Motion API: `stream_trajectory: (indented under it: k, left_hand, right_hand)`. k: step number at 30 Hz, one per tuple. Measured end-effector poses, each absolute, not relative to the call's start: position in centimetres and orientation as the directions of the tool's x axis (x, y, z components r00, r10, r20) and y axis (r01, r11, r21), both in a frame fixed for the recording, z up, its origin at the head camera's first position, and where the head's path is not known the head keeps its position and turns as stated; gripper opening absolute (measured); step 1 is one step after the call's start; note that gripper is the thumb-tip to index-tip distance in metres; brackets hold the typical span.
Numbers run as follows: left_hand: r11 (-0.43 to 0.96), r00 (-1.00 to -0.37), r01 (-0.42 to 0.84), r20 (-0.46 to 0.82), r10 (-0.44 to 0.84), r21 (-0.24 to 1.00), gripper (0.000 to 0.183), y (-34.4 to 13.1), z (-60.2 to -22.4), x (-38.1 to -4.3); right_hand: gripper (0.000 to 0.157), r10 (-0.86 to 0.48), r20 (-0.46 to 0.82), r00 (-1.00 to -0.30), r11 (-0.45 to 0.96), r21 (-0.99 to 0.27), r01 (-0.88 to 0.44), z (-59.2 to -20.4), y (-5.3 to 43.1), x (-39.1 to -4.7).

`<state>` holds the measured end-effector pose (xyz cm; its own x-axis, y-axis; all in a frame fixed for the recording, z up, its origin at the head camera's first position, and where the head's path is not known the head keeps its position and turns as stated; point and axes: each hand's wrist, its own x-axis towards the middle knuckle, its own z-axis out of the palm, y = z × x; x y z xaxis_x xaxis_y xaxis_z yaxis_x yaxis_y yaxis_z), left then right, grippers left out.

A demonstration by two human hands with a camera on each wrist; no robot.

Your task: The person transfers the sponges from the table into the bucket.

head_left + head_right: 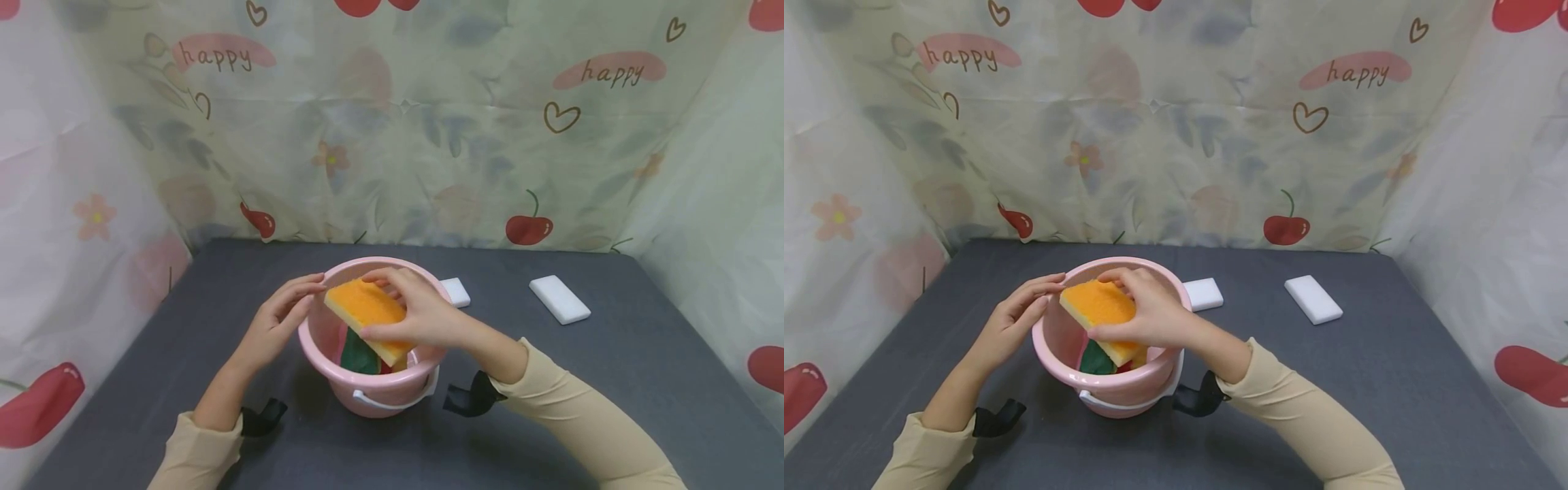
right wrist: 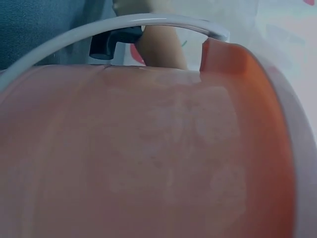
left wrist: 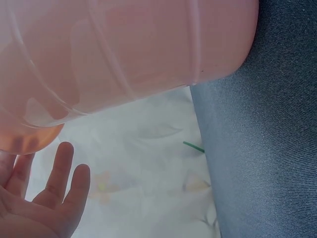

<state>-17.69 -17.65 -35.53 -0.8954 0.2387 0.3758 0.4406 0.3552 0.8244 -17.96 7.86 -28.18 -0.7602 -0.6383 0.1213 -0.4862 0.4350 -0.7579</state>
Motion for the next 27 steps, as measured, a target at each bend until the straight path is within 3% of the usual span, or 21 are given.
stream_trajectory:
  k: [27]
  left_hand:
    - [0.323, -0.889, 0.451, 0.387, 0.245, 0.832, 0.031, -17.6, -35.6, -17.6]
  right_hand:
    - [0.067, -0.601, 0.031, -0.798, 0.579, -0.672, -0.462, -28.7, 6.4, -17.7]
